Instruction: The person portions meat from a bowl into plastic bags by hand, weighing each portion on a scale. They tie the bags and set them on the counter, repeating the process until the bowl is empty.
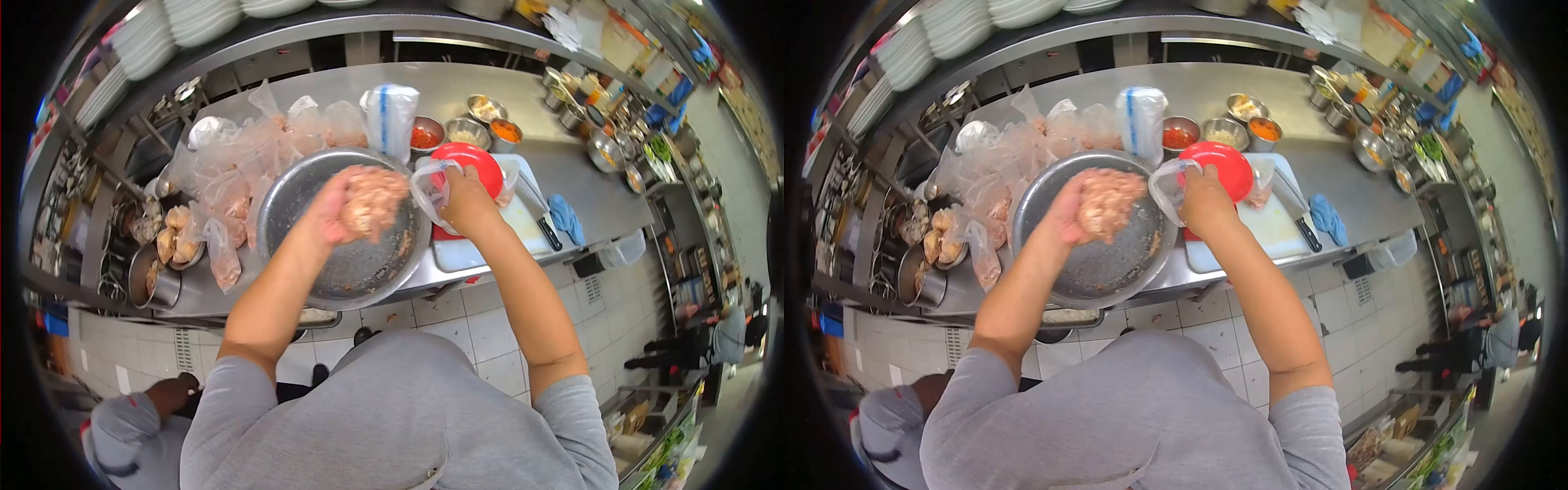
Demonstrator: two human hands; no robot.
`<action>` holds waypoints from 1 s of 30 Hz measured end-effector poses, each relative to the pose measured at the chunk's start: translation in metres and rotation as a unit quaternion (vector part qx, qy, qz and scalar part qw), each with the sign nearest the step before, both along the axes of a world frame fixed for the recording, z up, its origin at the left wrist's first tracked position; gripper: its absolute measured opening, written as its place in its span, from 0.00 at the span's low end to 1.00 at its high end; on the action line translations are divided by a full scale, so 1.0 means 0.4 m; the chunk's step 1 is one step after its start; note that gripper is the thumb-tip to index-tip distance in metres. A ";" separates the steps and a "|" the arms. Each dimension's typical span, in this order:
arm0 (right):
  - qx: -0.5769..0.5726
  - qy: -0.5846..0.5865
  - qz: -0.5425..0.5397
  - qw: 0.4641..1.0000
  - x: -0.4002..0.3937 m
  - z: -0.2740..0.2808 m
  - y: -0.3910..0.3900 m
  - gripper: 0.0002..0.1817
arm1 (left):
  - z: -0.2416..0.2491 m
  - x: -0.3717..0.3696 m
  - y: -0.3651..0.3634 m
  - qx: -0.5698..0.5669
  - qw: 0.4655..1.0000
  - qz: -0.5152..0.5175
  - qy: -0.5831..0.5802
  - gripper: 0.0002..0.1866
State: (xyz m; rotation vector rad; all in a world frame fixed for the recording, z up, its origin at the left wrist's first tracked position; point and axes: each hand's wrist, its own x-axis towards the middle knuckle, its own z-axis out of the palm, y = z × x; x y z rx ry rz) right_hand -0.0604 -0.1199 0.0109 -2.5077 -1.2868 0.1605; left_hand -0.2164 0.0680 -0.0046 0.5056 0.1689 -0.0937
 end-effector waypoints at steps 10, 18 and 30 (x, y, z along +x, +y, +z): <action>-0.114 0.039 0.039 0.992 -0.025 0.035 0.079 0.49 | -0.047 0.120 0.008 -0.034 0.998 0.003 0.047 0.22; 0.059 0.135 -0.001 0.989 0.127 0.028 0.075 0.43 | 0.163 0.289 -0.016 0.138 0.987 0.043 0.068 0.30; 0.030 -0.031 -0.122 0.992 0.301 0.001 0.013 0.44 | 0.253 0.446 -0.081 0.114 0.985 0.104 0.081 0.44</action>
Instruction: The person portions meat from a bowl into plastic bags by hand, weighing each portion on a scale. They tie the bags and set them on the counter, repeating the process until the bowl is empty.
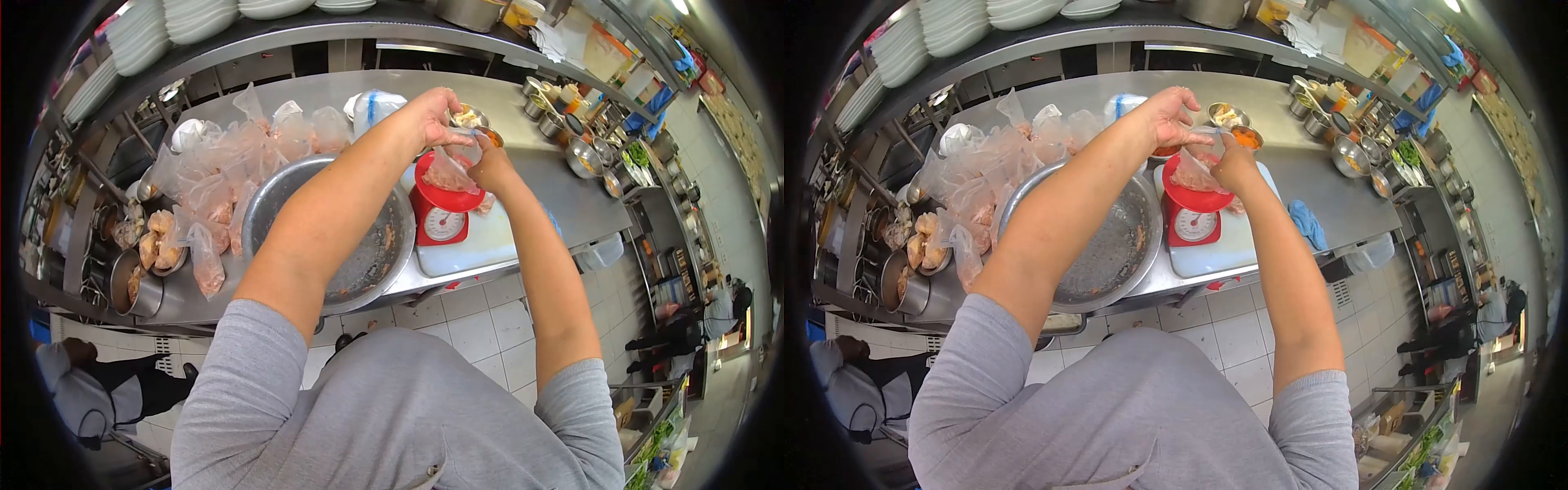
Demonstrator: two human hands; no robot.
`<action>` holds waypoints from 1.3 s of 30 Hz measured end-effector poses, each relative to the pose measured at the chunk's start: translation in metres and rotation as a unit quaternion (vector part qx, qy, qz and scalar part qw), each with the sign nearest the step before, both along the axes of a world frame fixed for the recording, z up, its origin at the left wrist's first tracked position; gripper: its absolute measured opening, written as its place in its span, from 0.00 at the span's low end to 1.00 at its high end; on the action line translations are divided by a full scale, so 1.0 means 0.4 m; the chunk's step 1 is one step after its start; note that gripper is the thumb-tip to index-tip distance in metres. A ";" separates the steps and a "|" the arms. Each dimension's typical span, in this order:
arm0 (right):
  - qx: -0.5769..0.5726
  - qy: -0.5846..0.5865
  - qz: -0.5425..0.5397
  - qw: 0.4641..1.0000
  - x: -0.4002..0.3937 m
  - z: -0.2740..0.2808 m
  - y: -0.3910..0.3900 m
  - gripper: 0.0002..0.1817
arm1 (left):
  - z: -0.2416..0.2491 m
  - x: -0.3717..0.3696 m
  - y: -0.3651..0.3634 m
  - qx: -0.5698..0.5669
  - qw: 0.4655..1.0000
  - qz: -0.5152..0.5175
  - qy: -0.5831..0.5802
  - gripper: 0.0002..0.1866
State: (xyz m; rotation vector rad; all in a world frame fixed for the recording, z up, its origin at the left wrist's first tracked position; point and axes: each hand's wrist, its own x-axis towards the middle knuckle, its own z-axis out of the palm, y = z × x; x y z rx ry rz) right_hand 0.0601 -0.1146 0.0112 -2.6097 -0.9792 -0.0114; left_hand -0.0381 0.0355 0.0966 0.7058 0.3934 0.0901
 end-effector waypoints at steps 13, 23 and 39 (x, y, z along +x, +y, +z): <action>0.343 0.138 -0.011 0.929 -0.233 -0.068 -0.191 0.18 | -0.540 -0.146 0.229 0.187 0.974 0.037 0.123 0.20; 0.184 0.501 0.040 0.845 -0.483 -0.338 -0.109 0.13 | -0.730 -0.297 -0.049 0.652 0.715 -0.105 0.228 0.23; 0.336 0.486 -0.014 0.807 -0.490 -0.417 -0.161 0.15 | -0.616 -0.508 -0.062 0.640 0.662 -0.342 0.185 0.12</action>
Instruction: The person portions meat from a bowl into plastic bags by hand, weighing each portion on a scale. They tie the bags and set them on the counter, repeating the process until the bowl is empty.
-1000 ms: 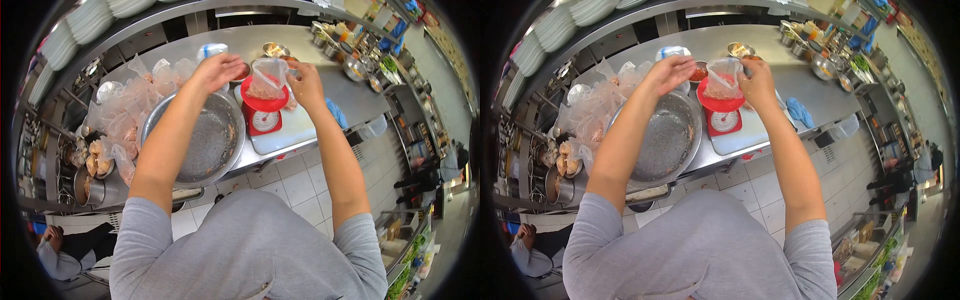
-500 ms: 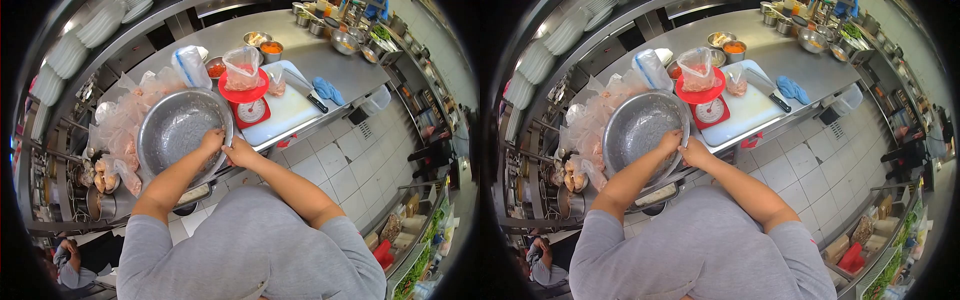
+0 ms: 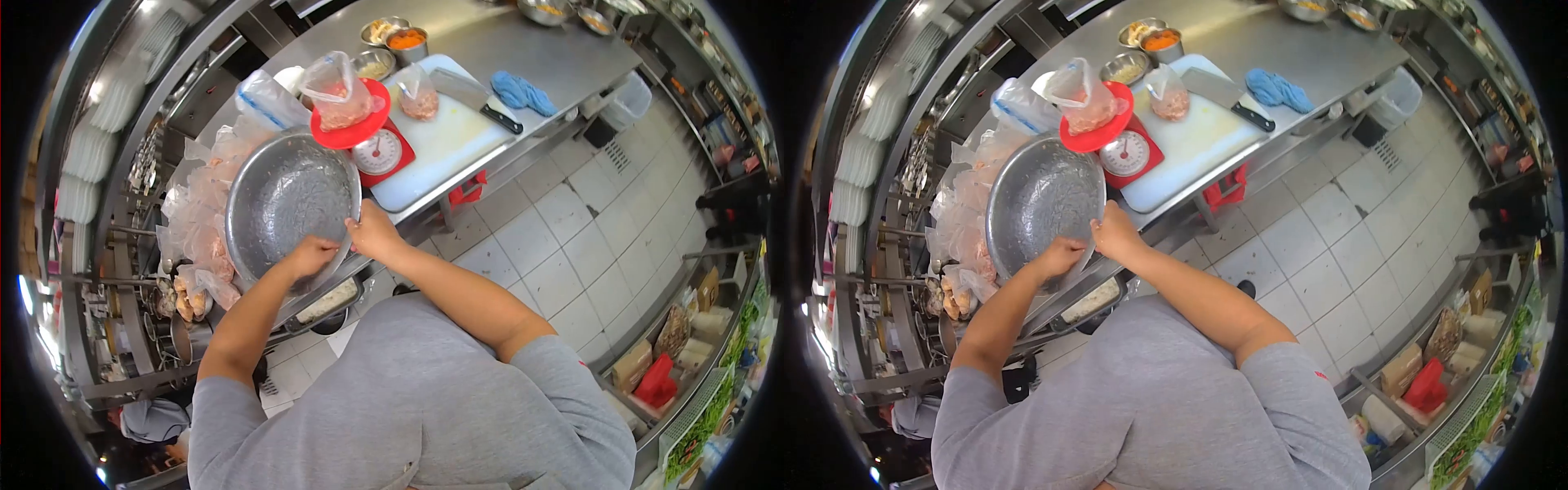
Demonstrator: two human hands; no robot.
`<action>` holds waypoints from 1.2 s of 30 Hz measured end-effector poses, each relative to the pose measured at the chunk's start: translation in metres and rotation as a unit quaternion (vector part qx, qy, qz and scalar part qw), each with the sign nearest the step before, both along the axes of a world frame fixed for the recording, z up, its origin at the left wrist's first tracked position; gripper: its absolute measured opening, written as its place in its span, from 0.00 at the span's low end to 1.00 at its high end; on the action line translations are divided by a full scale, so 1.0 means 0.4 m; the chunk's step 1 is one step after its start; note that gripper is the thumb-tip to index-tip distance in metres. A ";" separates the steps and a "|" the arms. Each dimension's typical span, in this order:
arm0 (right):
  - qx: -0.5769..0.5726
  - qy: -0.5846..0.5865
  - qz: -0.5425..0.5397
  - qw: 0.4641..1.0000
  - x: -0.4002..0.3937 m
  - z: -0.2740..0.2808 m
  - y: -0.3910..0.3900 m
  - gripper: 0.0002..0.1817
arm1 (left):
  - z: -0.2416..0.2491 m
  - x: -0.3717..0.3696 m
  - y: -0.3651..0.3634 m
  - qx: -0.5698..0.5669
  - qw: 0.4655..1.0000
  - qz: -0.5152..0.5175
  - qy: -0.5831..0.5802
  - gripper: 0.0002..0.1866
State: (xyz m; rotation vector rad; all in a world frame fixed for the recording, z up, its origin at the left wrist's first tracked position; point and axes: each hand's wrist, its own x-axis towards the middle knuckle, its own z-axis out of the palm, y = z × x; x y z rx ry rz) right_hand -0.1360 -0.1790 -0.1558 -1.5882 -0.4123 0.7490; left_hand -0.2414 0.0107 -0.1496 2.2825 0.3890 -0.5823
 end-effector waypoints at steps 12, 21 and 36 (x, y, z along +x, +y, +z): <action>0.029 -0.033 -0.044 0.998 -0.041 -0.048 0.034 0.14 | 0.186 -0.088 0.100 0.156 0.956 -0.121 0.216 0.13; 0.100 0.139 0.032 0.985 0.006 -0.048 -0.021 0.21 | 0.394 0.009 0.068 -0.161 0.963 0.081 0.200 0.11; -0.262 -0.142 -0.112 0.948 0.172 -0.428 -0.744 0.21 | 0.557 0.579 -0.094 0.228 0.933 0.030 -0.277 0.13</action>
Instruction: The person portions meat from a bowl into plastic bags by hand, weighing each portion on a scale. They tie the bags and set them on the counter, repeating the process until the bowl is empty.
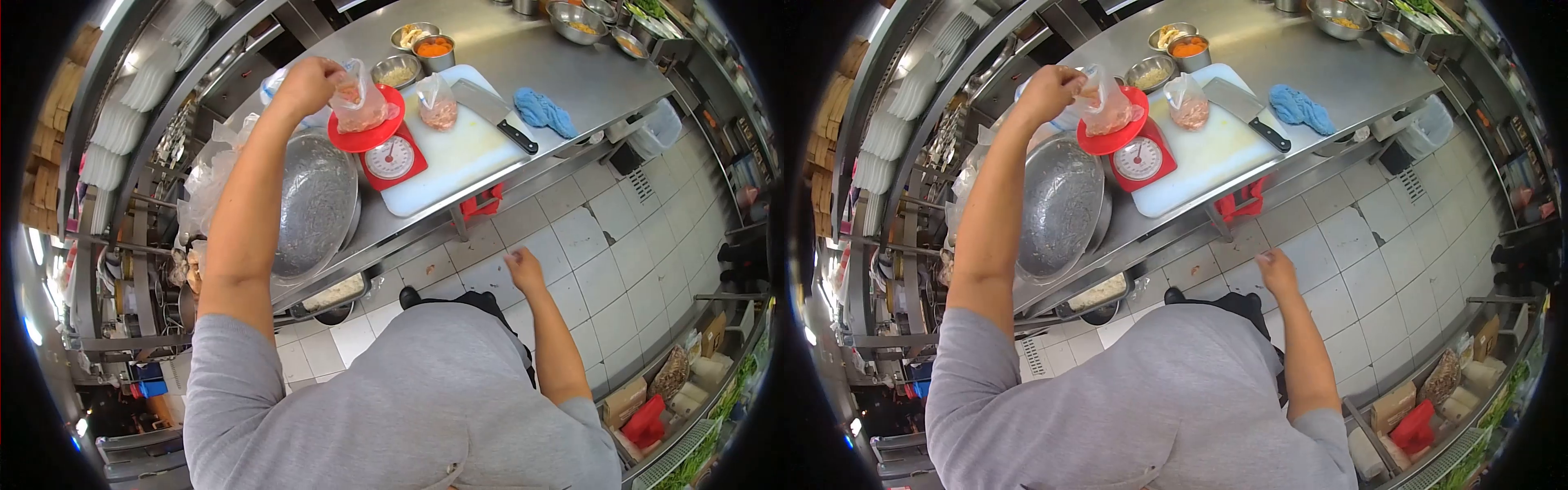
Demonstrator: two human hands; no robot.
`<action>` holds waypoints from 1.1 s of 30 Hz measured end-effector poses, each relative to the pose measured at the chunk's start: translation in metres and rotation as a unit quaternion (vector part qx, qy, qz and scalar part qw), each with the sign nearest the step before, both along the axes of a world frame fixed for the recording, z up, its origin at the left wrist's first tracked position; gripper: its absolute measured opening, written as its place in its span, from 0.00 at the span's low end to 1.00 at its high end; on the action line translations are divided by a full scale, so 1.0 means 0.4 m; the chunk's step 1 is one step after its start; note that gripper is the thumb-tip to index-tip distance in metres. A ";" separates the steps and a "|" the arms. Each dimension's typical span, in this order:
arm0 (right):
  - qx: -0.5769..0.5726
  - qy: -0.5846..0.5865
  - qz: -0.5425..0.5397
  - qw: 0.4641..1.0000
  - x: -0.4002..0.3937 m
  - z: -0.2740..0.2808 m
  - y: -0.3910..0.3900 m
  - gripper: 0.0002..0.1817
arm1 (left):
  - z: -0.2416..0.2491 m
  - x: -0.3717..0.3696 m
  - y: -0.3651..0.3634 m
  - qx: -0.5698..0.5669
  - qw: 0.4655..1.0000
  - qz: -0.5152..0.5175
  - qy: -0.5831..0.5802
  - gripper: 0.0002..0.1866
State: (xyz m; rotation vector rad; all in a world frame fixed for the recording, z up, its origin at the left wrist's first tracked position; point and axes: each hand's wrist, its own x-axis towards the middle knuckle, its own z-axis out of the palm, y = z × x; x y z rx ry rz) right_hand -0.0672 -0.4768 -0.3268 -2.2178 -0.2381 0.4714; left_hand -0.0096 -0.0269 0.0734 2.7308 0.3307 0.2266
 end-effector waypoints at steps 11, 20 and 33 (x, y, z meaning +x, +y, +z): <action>-0.461 0.365 0.005 0.809 -0.659 -0.382 -0.938 0.31 | 0.045 -0.137 -0.037 0.031 0.958 0.091 -0.270 0.08; -0.387 0.300 0.090 0.867 -0.580 -0.467 -0.809 0.33 | -0.136 -0.471 0.033 0.001 0.939 0.268 -0.215 0.10; -0.202 0.007 0.020 0.979 0.117 -0.246 -0.279 0.23 | -0.333 -1.028 0.093 0.085 0.867 0.452 -0.193 0.05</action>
